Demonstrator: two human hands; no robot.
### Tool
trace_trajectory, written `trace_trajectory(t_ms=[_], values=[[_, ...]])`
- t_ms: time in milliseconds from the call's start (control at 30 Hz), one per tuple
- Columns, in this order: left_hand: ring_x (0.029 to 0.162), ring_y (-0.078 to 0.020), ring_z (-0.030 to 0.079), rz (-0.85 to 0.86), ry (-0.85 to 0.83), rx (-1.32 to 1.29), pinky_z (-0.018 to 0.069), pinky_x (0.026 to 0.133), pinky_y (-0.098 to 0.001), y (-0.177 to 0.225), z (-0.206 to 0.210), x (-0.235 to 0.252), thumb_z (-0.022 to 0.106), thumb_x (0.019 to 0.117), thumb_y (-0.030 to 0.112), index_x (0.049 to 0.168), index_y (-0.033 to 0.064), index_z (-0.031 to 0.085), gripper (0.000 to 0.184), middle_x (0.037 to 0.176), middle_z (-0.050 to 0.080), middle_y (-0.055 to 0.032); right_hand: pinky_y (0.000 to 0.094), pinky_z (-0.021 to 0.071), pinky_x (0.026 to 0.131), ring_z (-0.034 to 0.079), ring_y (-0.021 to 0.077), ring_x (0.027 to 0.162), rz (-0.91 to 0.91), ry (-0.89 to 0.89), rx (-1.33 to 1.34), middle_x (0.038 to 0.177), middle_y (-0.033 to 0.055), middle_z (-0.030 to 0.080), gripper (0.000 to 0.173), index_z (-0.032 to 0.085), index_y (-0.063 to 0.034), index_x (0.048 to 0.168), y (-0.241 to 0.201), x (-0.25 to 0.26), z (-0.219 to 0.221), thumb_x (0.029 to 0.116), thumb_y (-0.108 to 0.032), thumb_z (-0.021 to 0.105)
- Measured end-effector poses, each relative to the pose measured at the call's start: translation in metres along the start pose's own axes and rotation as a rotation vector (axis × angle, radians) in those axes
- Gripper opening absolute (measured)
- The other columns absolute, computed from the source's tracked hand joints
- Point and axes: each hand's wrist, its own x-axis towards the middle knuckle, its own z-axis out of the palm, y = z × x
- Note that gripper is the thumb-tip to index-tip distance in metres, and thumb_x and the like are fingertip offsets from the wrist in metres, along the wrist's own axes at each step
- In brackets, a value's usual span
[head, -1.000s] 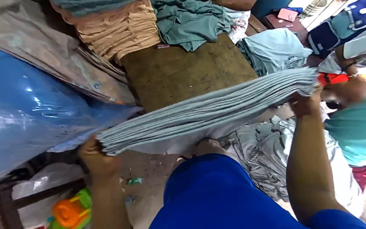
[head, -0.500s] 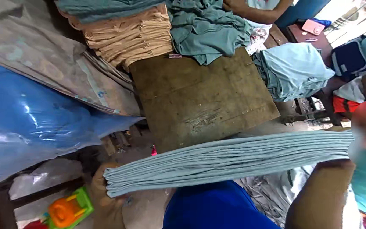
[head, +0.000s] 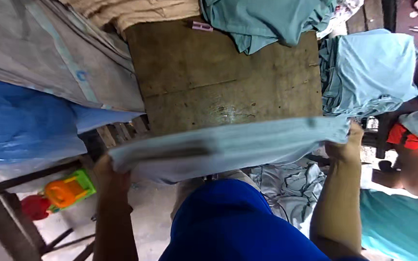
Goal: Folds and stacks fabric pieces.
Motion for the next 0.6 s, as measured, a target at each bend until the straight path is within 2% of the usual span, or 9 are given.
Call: trace_trajectory(t_ms=[33, 67, 100, 133, 200, 333, 500, 600], values=[[0.091, -0.0022, 0.067, 0.048, -0.022, 0.088, 0.0592, 0.08, -0.025, 0.013, 0.016, 0.015, 0.043, 0.1042, 0.009, 0.116, 0.0141, 0.055, 0.018, 0.1, 0.068, 0.0082, 0.0219, 0.0594, 0.075, 0.067, -0.0026, 0.084, -0.013, -0.035, -0.013, 0.093, -0.0176, 0.071, 0.048, 0.065, -0.0258, 0.103, -0.004, 0.026, 0.005, 0.0641, -0.023, 0.092], [0.099, -0.0047, 0.066, 0.098, -0.069, 0.163, 0.0587, 0.087, -0.0279, 0.024, 0.033, 0.032, 0.057, 0.0938, -0.005, 0.127, 0.0074, 0.054, 0.035, 0.112, 0.066, 0.0037, 0.0243, 0.0603, 0.081, 0.068, -0.0006, 0.09, -0.029, -0.081, -0.025, 0.098, -0.0151, 0.071, 0.051, 0.064, -0.0198, 0.109, -0.005, 0.053, 0.012, 0.0655, -0.012, 0.088], [0.102, -0.0059, 0.065, 0.109, -0.092, 0.221, 0.0585, 0.088, -0.0291, 0.032, 0.051, 0.053, 0.066, 0.0856, -0.009, 0.131, 0.0037, 0.053, 0.049, 0.116, 0.065, 0.0005, 0.0256, 0.0604, 0.083, 0.068, 0.0008, 0.091, -0.028, -0.114, -0.043, 0.099, -0.0128, 0.071, 0.049, 0.063, -0.0149, 0.111, -0.004, 0.079, 0.022, 0.0677, -0.003, 0.083], [0.1, -0.0064, 0.066, 0.085, -0.097, 0.246, 0.0591, 0.086, -0.0292, 0.036, 0.069, 0.074, 0.071, 0.0824, -0.008, 0.131, 0.0034, 0.054, 0.053, 0.116, 0.066, -0.0009, 0.0265, 0.0605, 0.084, 0.069, 0.0018, 0.09, -0.02, -0.144, -0.049, 0.097, -0.0108, 0.072, 0.044, 0.063, -0.012, 0.109, 0.0, 0.103, 0.032, 0.0704, 0.003, 0.079], [0.095, -0.0095, 0.069, 0.006, -0.099, 0.207, 0.0603, 0.082, -0.0306, 0.034, 0.101, 0.116, 0.072, 0.0824, -0.007, 0.127, 0.004, 0.059, 0.048, 0.111, 0.069, -0.0034, 0.0265, 0.0605, 0.084, 0.07, 0.0026, 0.089, 0.001, -0.2, -0.03, 0.096, -0.0087, 0.073, 0.037, 0.066, -0.0096, 0.107, 0.021, 0.144, 0.046, 0.0759, 0.009, 0.074], [0.096, -0.0132, 0.068, -0.084, -0.1, 0.173, 0.0594, 0.082, -0.0324, 0.028, 0.131, 0.169, 0.074, 0.0812, -0.005, 0.13, 0.0052, 0.06, 0.052, 0.114, 0.069, -0.0069, 0.0284, 0.0606, 0.085, 0.07, 0.0048, 0.089, 0.049, -0.212, -0.002, 0.095, -0.0058, 0.074, 0.032, 0.067, -0.0085, 0.104, 0.046, 0.191, 0.057, 0.0778, 0.008, 0.074], [0.104, -0.0148, 0.067, -0.052, -0.112, 0.197, 0.0594, 0.085, -0.0331, 0.056, 0.145, 0.192, 0.076, 0.0821, -0.002, 0.139, 0.0111, 0.058, 0.061, 0.123, 0.066, -0.0068, 0.0287, 0.0612, 0.085, 0.071, 0.0058, 0.088, 0.018, -0.198, 0.03, 0.095, -0.0075, 0.074, 0.025, 0.066, -0.0118, 0.105, 0.037, 0.23, 0.071, 0.0847, 0.002, 0.071], [0.104, -0.0166, 0.068, -0.016, -0.103, 0.173, 0.0603, 0.085, -0.0333, 0.051, 0.157, 0.212, 0.079, 0.0789, -0.003, 0.138, 0.0077, 0.06, 0.063, 0.122, 0.067, -0.0097, 0.029, 0.0606, 0.086, 0.071, 0.006, 0.089, 0.065, -0.142, -0.041, 0.096, -0.0063, 0.073, 0.023, 0.065, -0.0096, 0.106, 0.049, 0.248, 0.088, 0.0864, -0.002, 0.074]])
